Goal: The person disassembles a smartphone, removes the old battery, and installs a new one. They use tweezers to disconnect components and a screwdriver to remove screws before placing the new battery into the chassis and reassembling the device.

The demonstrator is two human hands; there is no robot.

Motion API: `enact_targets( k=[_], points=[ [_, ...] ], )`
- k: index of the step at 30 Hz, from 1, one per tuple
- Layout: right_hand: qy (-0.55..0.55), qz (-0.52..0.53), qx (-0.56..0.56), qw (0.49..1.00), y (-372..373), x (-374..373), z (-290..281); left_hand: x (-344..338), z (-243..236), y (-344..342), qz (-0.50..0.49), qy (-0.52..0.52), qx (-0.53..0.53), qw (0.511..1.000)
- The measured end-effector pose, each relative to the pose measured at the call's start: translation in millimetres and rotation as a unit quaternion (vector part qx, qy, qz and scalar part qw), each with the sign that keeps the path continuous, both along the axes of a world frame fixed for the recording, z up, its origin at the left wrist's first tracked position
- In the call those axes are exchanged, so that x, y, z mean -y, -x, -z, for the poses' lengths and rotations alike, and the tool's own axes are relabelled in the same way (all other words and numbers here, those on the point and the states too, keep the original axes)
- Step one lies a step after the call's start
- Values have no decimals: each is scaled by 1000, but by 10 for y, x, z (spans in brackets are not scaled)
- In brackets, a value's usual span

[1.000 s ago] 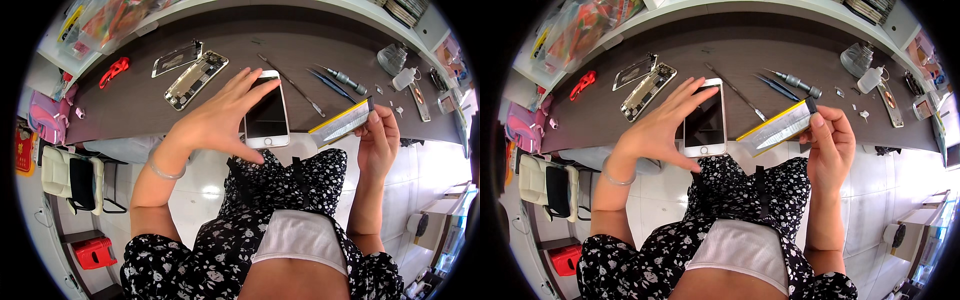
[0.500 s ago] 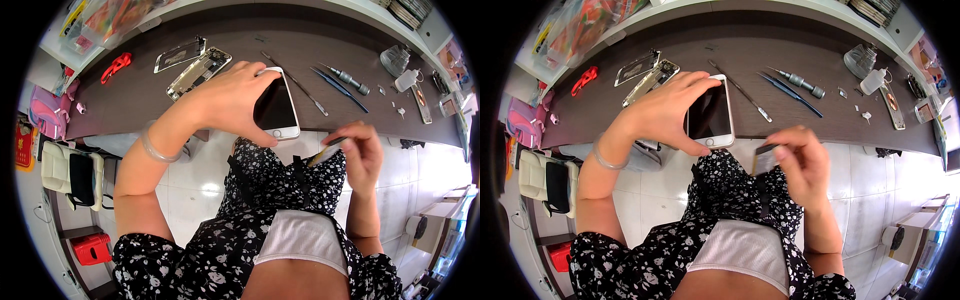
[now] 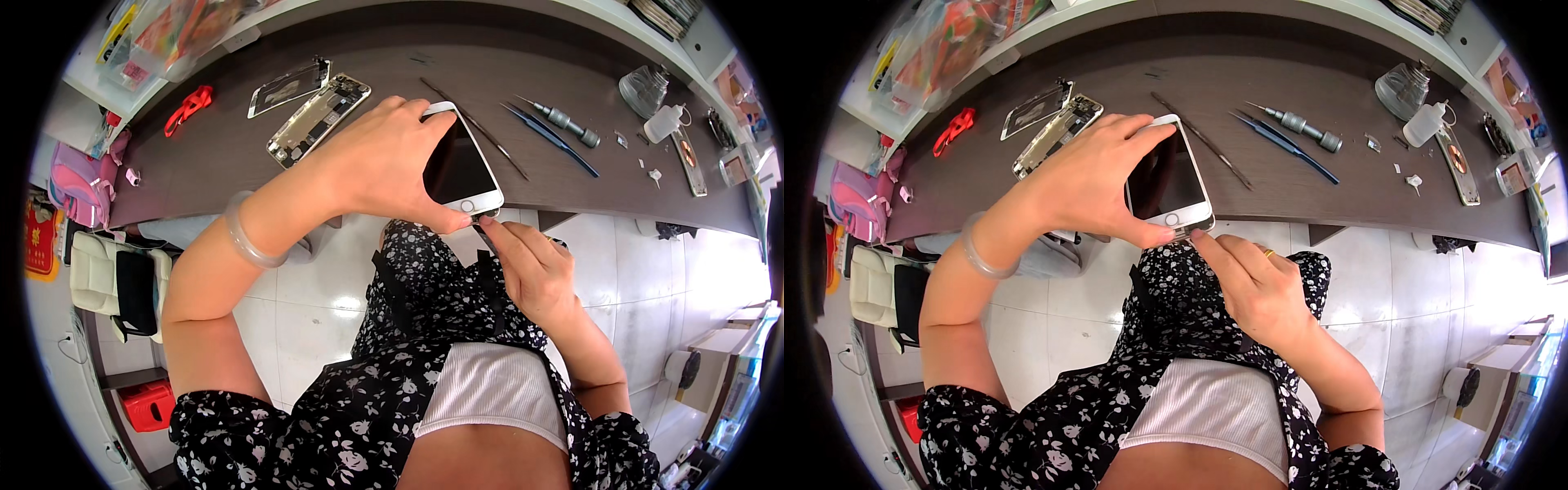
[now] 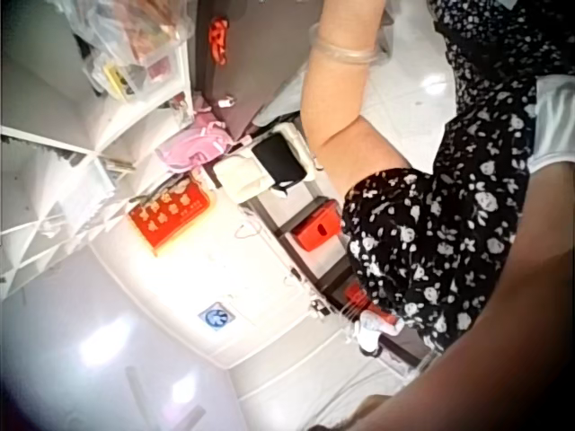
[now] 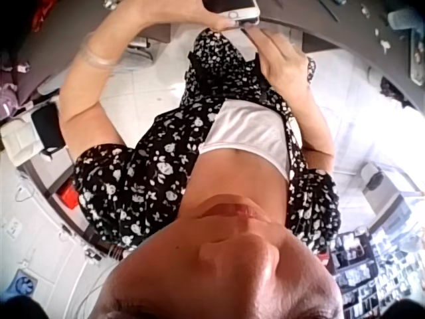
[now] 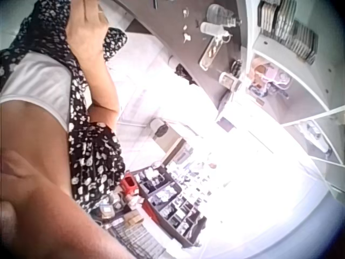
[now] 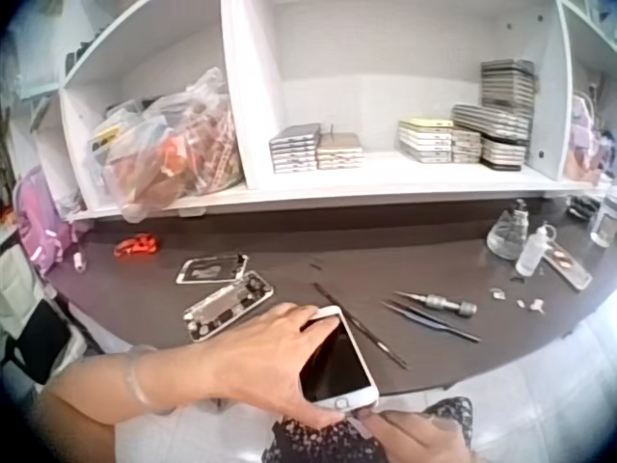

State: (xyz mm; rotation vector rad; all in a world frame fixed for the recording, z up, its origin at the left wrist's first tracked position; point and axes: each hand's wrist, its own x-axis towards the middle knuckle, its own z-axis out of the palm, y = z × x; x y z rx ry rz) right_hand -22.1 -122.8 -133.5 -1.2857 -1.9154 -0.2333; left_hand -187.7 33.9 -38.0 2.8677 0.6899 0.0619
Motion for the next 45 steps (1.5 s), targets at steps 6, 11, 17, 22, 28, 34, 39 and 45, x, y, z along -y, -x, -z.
enact_targets(
  k=[6,11,17,22,28,34,39,45],
  points=[
    [12,-7,-11,1000,-36,-19,-37,-235,-237,-42,-4,185,-23,983],
    [53,-15,-60,997,-43,-10,-123,-526,-310,-29,1,294,-21,956],
    [107,-34,-218,969,-266,103,-647,-787,-378,-26,12,344,-80,936],
    [-41,-46,-271,961,-267,89,-782,-776,-448,-29,-3,368,-42,929],
    [-119,-179,-4,977,-79,-416,-499,-834,-443,-43,3,394,-40,918],
    [-72,-181,24,981,3,-628,-379,-781,-496,-41,18,369,-51,928],
    [-24,-163,34,986,-19,-592,-374,-793,-450,-69,34,361,-48,931],
    [36,-170,36,984,-21,-608,-459,-807,-448,-80,60,340,-44,938]
  ],
)
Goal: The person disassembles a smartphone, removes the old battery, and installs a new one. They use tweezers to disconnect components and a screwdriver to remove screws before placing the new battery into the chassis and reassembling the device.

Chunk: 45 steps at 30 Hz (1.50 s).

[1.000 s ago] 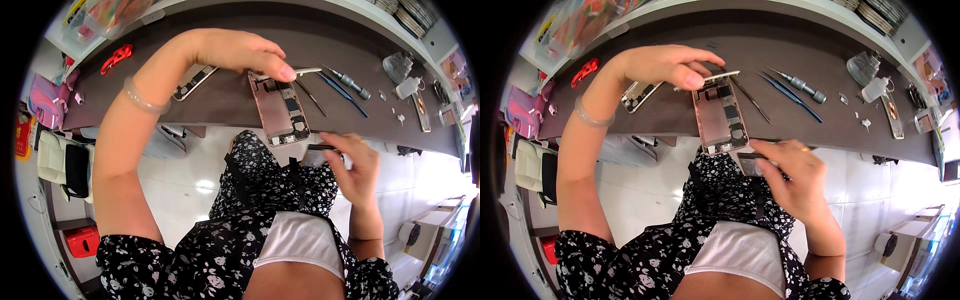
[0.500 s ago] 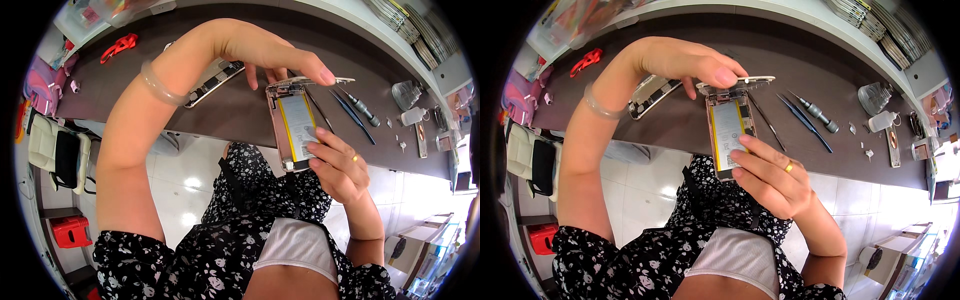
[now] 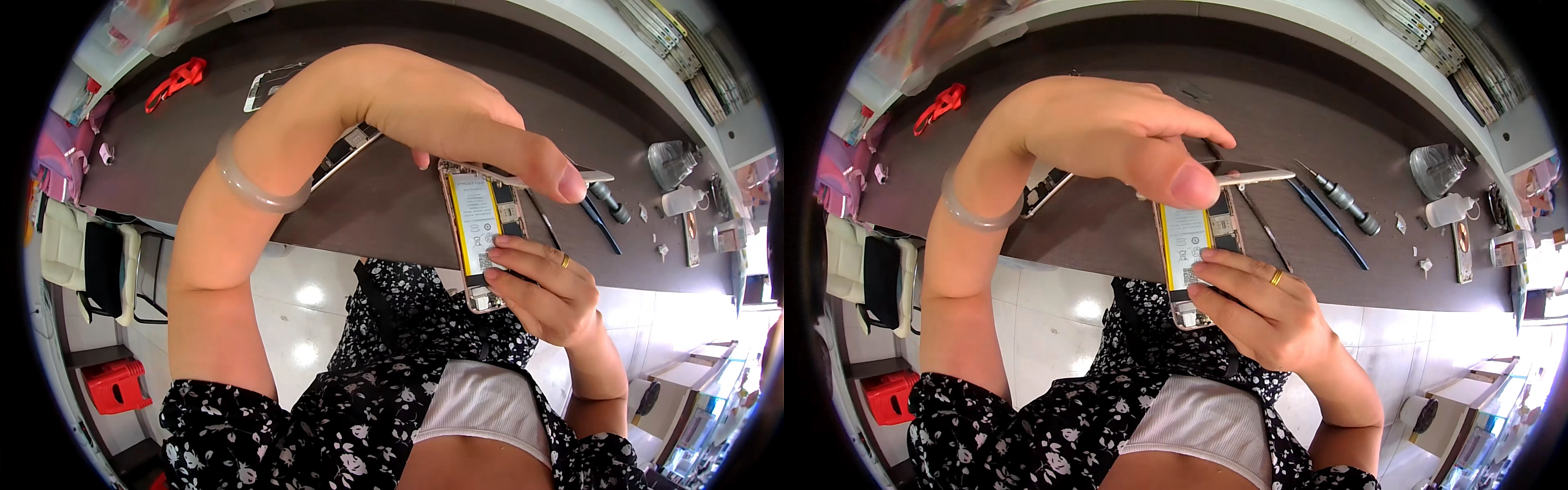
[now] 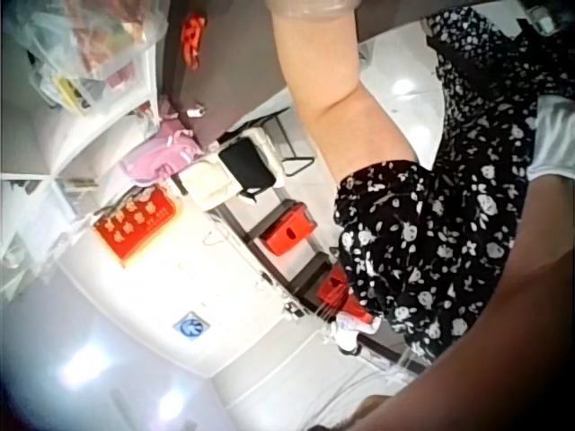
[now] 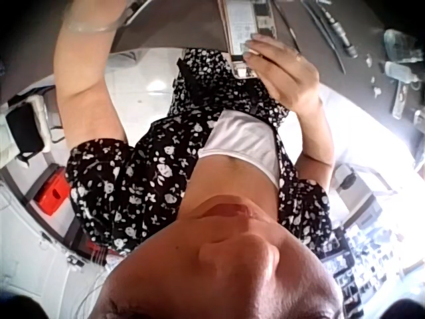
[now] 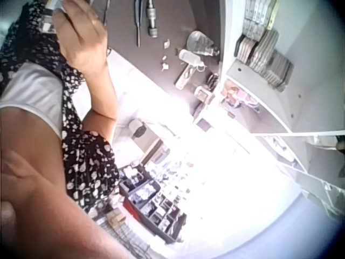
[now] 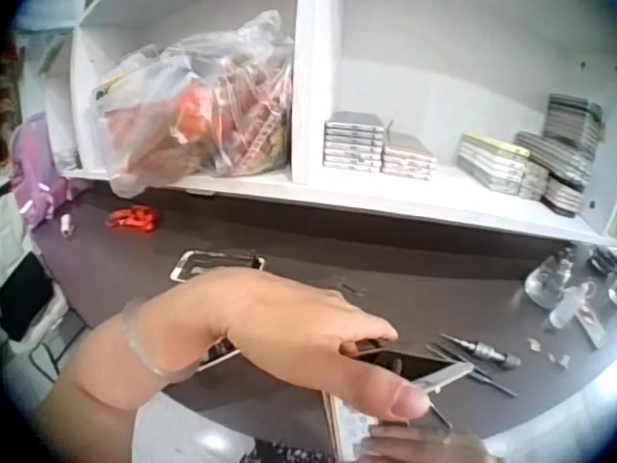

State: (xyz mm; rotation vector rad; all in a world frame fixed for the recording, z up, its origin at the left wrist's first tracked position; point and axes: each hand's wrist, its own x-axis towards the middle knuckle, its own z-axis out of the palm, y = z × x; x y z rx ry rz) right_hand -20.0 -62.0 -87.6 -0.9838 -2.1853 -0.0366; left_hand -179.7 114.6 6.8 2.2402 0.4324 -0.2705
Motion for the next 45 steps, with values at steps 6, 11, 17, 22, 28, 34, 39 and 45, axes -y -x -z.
enact_targets(
  k=[6,11,17,22,28,34,39,45],
  points=[
    [45,9,-3,999,-12,-3,-7,-12,57,-5,1,-1,5,1000],
    [78,17,10,997,-68,15,-19,35,52,-37,-16,-36,-9,999],
    [94,156,-75,980,-194,142,-31,60,223,69,-14,-89,59,994],
    [39,117,-15,992,-194,152,3,99,135,34,-7,-93,16,996],
    [24,109,16,994,-181,148,49,114,130,53,-8,-93,27,995],
    [21,110,3,994,-175,146,58,132,105,61,-15,-110,30,993],
    [25,111,1,993,-171,134,49,133,113,53,-21,-105,28,994],
    [40,122,-8,992,-197,143,30,103,55,25,-25,-73,0,997]
  ],
)
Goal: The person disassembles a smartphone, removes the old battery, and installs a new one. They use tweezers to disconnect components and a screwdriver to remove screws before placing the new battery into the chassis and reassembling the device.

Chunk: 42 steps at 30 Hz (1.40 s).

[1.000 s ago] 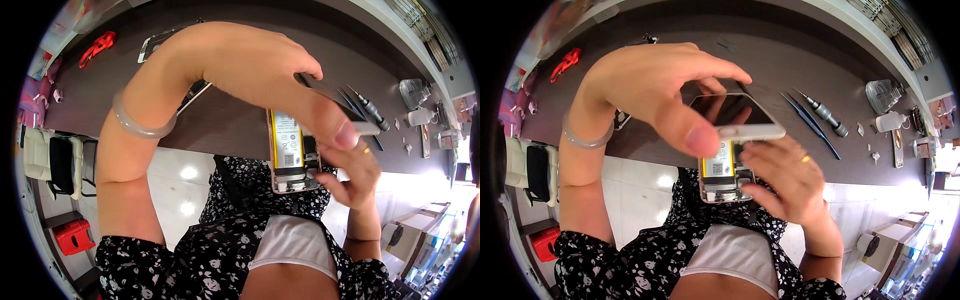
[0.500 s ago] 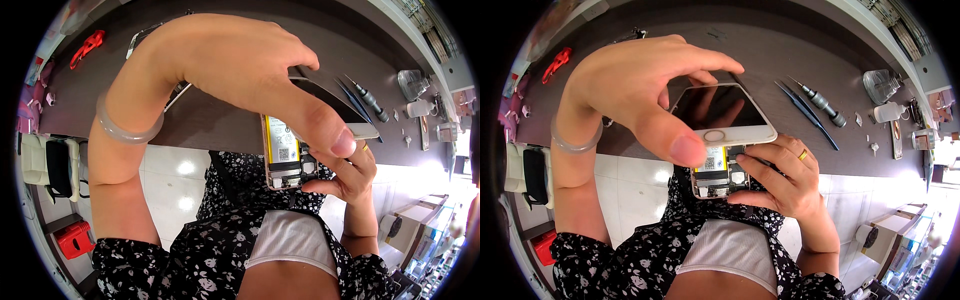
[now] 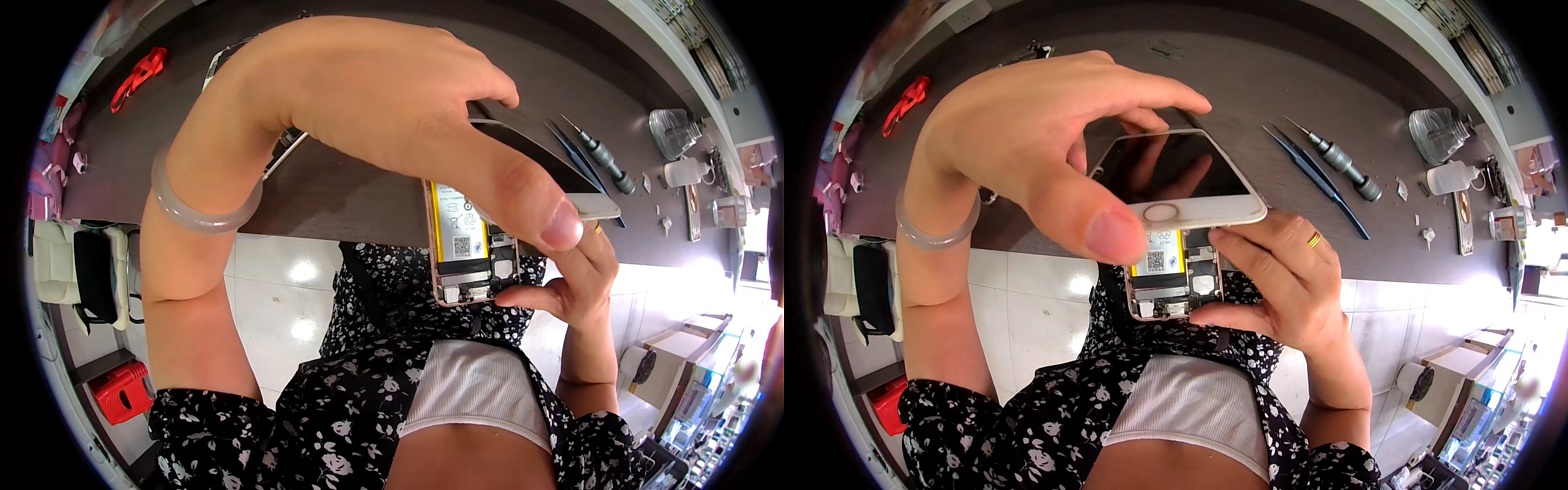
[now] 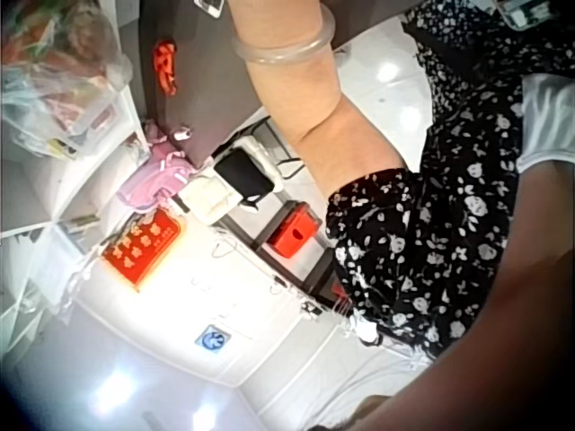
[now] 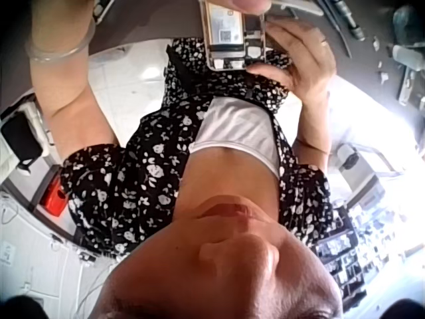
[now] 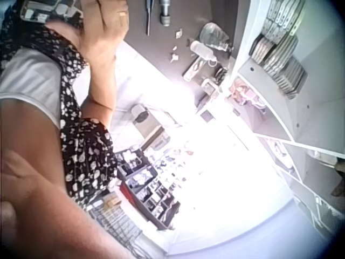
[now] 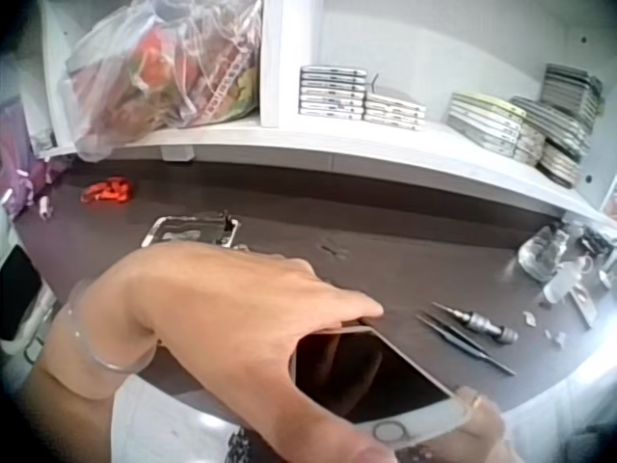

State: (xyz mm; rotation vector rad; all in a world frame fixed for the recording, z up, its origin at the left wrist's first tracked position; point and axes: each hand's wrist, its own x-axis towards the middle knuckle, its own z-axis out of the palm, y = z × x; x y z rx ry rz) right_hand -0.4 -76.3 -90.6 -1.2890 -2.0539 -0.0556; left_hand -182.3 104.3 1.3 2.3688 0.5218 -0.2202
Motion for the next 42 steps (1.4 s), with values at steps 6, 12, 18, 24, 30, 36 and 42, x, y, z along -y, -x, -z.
enact_targets(
  k=[6,12,18,24,30,36,42],
  points=[
    [6,16,-34,999,-7,-8,-18,30,86,84,-6,-36,45,998],
    [15,-19,-16,1000,104,-66,-94,-1,39,101,11,-34,42,998],
    [-104,31,-131,985,155,-129,-138,-17,80,102,25,-7,53,998],
    [-73,-8,-102,992,78,-241,-348,-22,198,82,23,29,124,992],
    [-84,41,-101,991,42,-393,-450,270,-43,184,11,-187,292,938],
    [-86,30,-107,990,67,-620,-532,590,160,338,149,-257,285,911],
    [-89,-16,-132,987,19,-951,-530,321,549,164,91,-278,276,916]
  ],
)
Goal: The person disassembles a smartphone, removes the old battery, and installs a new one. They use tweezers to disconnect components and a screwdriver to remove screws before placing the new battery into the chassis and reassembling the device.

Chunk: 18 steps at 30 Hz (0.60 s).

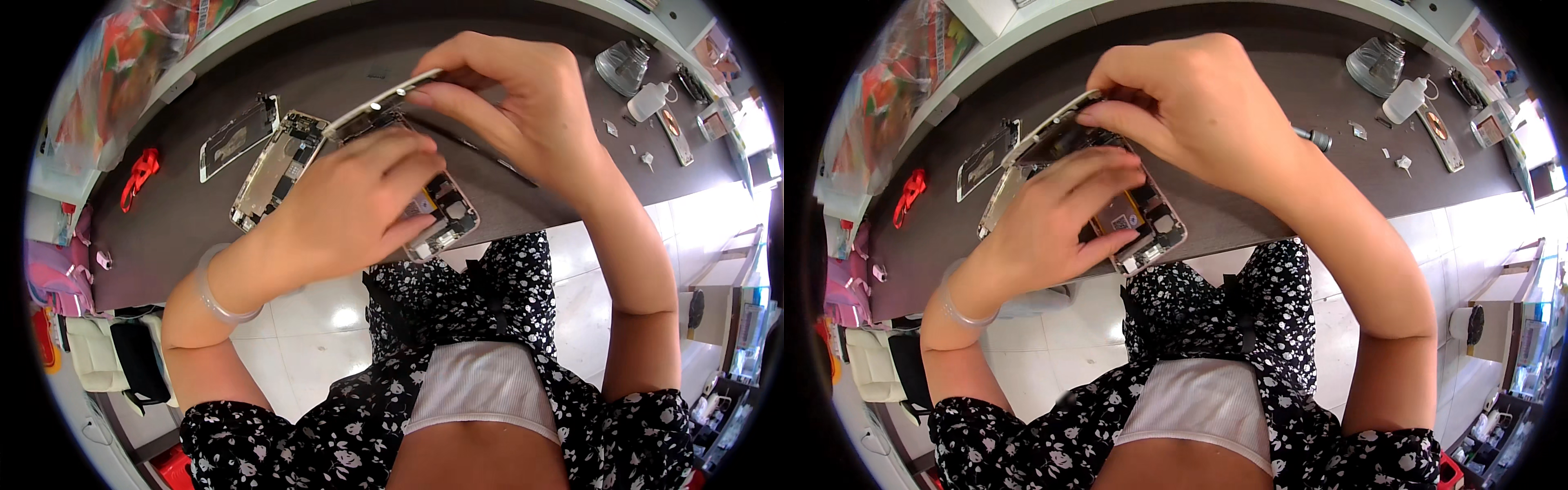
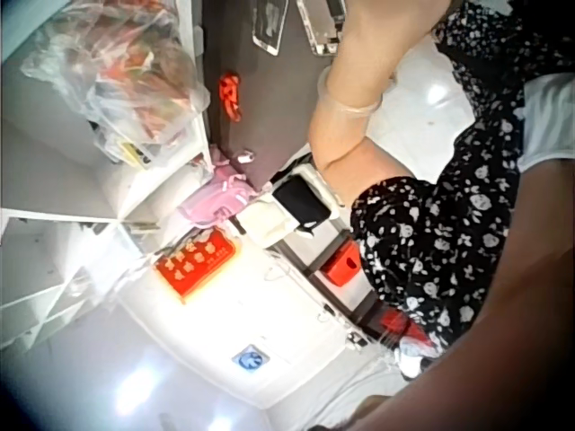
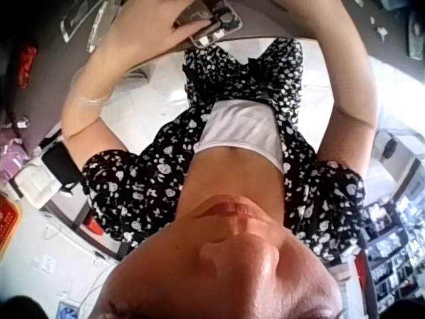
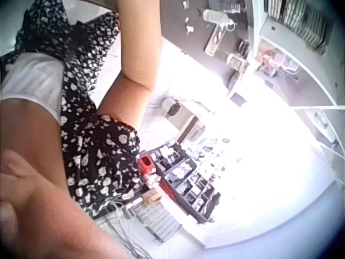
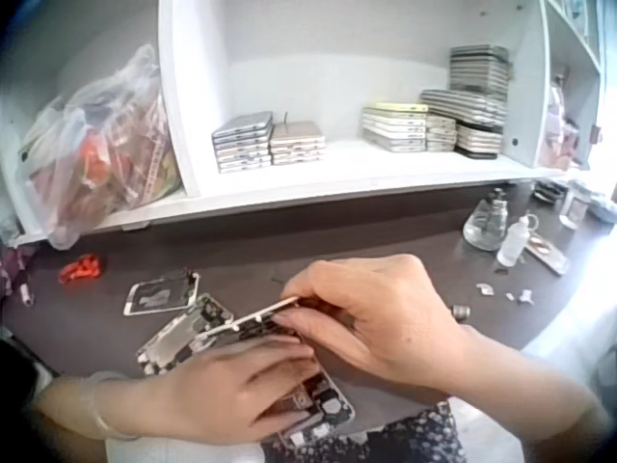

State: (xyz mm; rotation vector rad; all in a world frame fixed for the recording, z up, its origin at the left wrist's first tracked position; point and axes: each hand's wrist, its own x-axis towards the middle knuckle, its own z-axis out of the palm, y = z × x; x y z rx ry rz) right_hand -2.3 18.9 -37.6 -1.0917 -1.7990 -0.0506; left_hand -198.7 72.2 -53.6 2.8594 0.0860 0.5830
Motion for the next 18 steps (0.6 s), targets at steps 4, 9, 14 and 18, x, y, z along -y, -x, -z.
enact_targets(
  k=[4,9,14,18],
  points=[
    [62,-28,-19,998,-23,-69,-55,-185,104,-36,-22,56,48,997],
    [100,47,-8,994,-417,84,-85,-175,166,-30,-53,184,45,980],
    [298,137,136,935,-665,500,-75,-163,150,-4,-79,224,2,971],
    [275,148,171,935,-627,672,80,-170,171,-12,-75,204,11,976]
  ],
)
